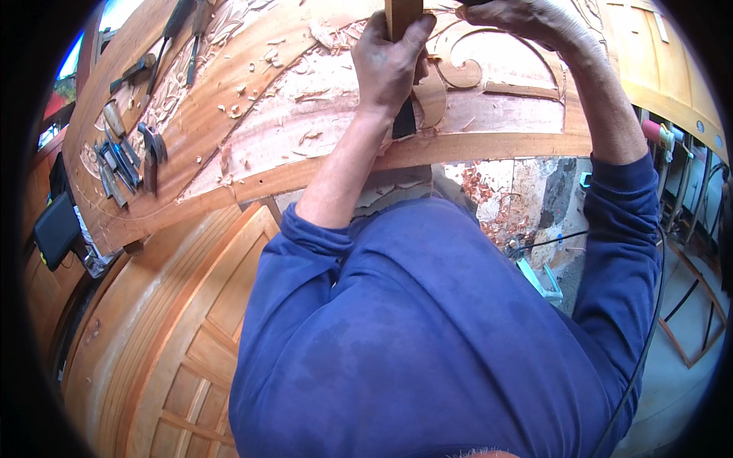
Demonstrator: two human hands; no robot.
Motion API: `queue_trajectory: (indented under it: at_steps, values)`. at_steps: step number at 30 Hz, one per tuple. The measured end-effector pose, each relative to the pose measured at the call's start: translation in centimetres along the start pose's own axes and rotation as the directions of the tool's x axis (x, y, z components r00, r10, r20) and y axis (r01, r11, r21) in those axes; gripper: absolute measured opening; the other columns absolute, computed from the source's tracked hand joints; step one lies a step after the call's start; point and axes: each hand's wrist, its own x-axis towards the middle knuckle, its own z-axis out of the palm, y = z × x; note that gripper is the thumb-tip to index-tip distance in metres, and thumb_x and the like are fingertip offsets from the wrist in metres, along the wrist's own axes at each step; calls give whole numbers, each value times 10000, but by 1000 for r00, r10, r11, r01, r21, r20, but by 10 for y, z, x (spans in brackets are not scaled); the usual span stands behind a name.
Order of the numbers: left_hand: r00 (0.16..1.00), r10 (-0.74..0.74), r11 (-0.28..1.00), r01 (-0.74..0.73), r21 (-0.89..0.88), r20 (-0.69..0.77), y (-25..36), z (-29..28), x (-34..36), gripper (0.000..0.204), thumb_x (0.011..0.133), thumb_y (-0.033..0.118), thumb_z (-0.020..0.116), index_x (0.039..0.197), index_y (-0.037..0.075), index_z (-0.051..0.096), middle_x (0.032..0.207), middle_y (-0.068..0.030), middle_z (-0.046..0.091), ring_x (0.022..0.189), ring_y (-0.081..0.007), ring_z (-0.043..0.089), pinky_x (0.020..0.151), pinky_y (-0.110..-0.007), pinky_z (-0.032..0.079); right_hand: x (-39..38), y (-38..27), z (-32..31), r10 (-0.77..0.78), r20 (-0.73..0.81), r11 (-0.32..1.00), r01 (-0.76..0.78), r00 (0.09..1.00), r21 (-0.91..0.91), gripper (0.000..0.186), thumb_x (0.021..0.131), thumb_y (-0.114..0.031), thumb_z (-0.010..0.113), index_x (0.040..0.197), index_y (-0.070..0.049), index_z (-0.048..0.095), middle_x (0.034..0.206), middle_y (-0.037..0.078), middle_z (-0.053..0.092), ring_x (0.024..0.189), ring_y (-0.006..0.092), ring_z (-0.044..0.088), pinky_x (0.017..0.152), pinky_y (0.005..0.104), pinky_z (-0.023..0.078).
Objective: The person carves a decorative design into a wooden panel using a chisel and a wooden mallet. They strike the chisel with the mallet to remove pieces of wood and guide the chisel by hand to refine the patterns.
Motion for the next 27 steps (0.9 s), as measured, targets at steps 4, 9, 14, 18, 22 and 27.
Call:
queue_trajectory:
  at_steps: [4, 9, 14, 18, 22, 27]
  values:
    - [1000, -10, 993, 9, 118, 11, 9, 10, 0, 267, 1043, 335, 786, 1060, 87, 688, 652, 41, 597, 508, -48, 535, 470, -241, 430, 5, 31, 4, 65, -177, 869, 31, 982, 493, 801, 891, -47, 801, 1625, -69, 481, 1468, 179, 676, 1353, 234, 617, 1133, 358, 507]
    - [1000, -5, 997, 4, 78, 16, -5, 2, 2, 353, 1042, 430, 768, 1021, 92, 667, 637, 37, 576, 496, -56, 534, 464, -241, 444, 18, 53, 36, -106, -47, 962, 115, 993, 247, 840, 865, -181, 857, 1611, -53, 491, 1537, 233, 606, 1419, 340, 577, 1193, 413, 459]
    - [924, 173, 972, -105, -209, 341, 17, -13, -18, 635, 1061, 665, 593, 1054, 31, 627, 622, -38, 589, 465, -116, 574, 411, -241, 454, -19, 49, 21, 12, -125, 953, 26, 992, 301, 884, 850, -220, 912, 1602, -36, 484, 1499, 207, 627, 1403, 310, 577, 1168, 410, 472]
    - [879, 9, 881, 219, -420, 477, 50, -60, -29, 890, 988, 893, 389, 1168, 63, 654, 678, -47, 571, 466, -152, 576, 405, -280, 503, -39, 85, 42, 163, -280, 873, -6, 946, 488, 860, 844, -153, 925, 1564, 21, 488, 1374, 149, 644, 1286, 238, 598, 1110, 372, 488]
    - [981, 83, 997, -80, -20, 177, 34, -49, 3, 761, 1025, 783, 520, 1130, 40, 647, 684, -46, 610, 486, -134, 605, 423, -278, 543, -38, 98, 64, 181, -363, 745, 113, 914, 657, 857, 844, -132, 910, 1566, 35, 479, 1372, 118, 646, 1253, 217, 615, 1077, 346, 506]
    - [996, -85, 989, 86, 120, -15, 14, -9, 31, 516, 1087, 600, 615, 935, 108, 652, 608, 11, 572, 449, -91, 540, 406, -243, 417, -34, 82, 61, 192, -450, 748, 167, 872, 642, 815, 868, -144, 890, 1554, 40, 490, 1334, 123, 650, 1218, 207, 622, 1063, 346, 508]
